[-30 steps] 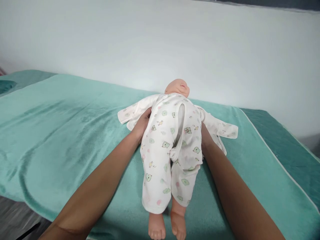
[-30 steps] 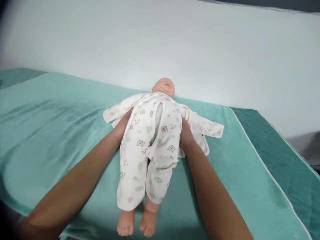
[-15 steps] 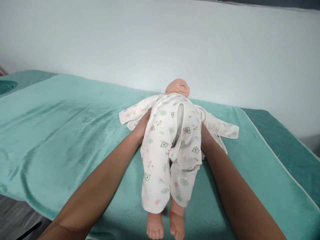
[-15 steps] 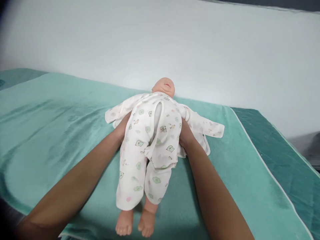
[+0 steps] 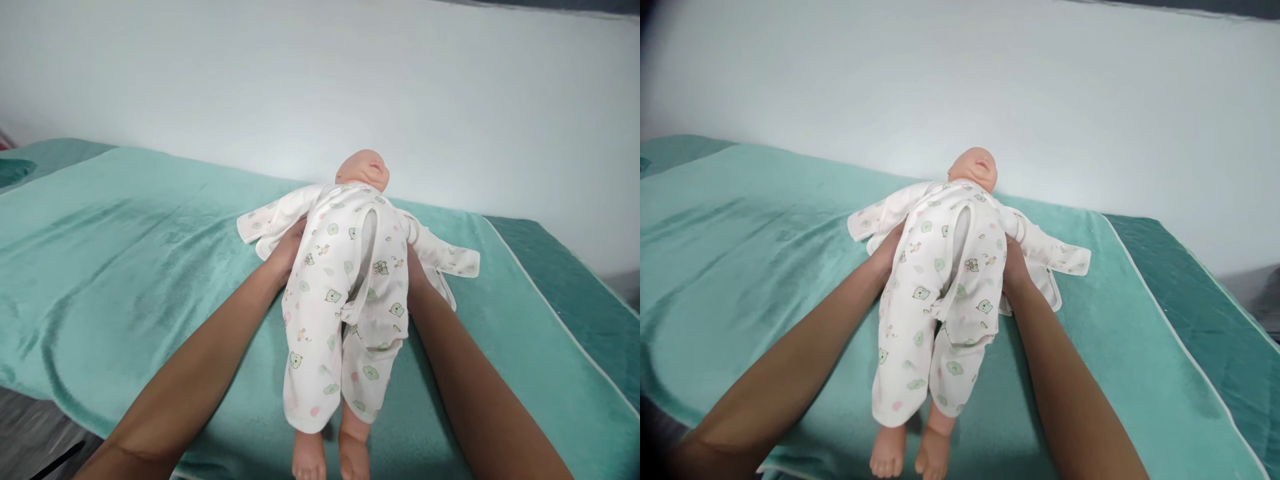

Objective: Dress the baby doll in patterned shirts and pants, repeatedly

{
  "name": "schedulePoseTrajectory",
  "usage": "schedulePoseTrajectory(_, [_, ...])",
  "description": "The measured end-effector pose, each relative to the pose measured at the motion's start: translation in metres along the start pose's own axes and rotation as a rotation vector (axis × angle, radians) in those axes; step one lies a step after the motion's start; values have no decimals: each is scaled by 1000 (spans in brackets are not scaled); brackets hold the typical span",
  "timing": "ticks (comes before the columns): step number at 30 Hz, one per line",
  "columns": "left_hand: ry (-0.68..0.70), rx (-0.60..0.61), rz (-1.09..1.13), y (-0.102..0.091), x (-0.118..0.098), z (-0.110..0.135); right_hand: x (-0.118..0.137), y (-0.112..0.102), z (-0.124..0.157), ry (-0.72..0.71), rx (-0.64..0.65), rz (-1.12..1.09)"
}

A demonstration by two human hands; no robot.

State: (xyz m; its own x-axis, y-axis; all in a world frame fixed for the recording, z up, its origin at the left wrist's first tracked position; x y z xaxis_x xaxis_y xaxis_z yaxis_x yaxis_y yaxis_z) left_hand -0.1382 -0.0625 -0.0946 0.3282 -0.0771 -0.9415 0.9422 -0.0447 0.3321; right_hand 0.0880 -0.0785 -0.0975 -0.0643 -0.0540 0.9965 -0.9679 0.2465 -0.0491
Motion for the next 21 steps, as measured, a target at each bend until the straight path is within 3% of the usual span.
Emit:
schedulePoseTrajectory(9, [36,-45,-22,-4,4,-1,-6,4,-6,-7,-3,-21])
schedulePoseTrajectory(16, [3,-3,-25,0,6,1,0,4,-2,55,-7,-70])
schedulePoseTrajectory(21, [30,-67,-71,4,-1,5,-5,2,-6,88,-17,-56])
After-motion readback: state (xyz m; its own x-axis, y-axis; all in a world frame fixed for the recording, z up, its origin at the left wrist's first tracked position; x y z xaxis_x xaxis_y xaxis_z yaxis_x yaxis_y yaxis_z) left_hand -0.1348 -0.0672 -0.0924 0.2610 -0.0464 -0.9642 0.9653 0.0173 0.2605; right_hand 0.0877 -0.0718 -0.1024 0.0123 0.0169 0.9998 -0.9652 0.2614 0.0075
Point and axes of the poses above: each hand's wrist, its own z-axis away from the middle knuckle, its own y-axis out of the palm, x = y × z, the point moved 3 cm from there along -z, towards the middle knuckle, and after that the axes turned 6 degrees about -x, right-handed, at the moved point
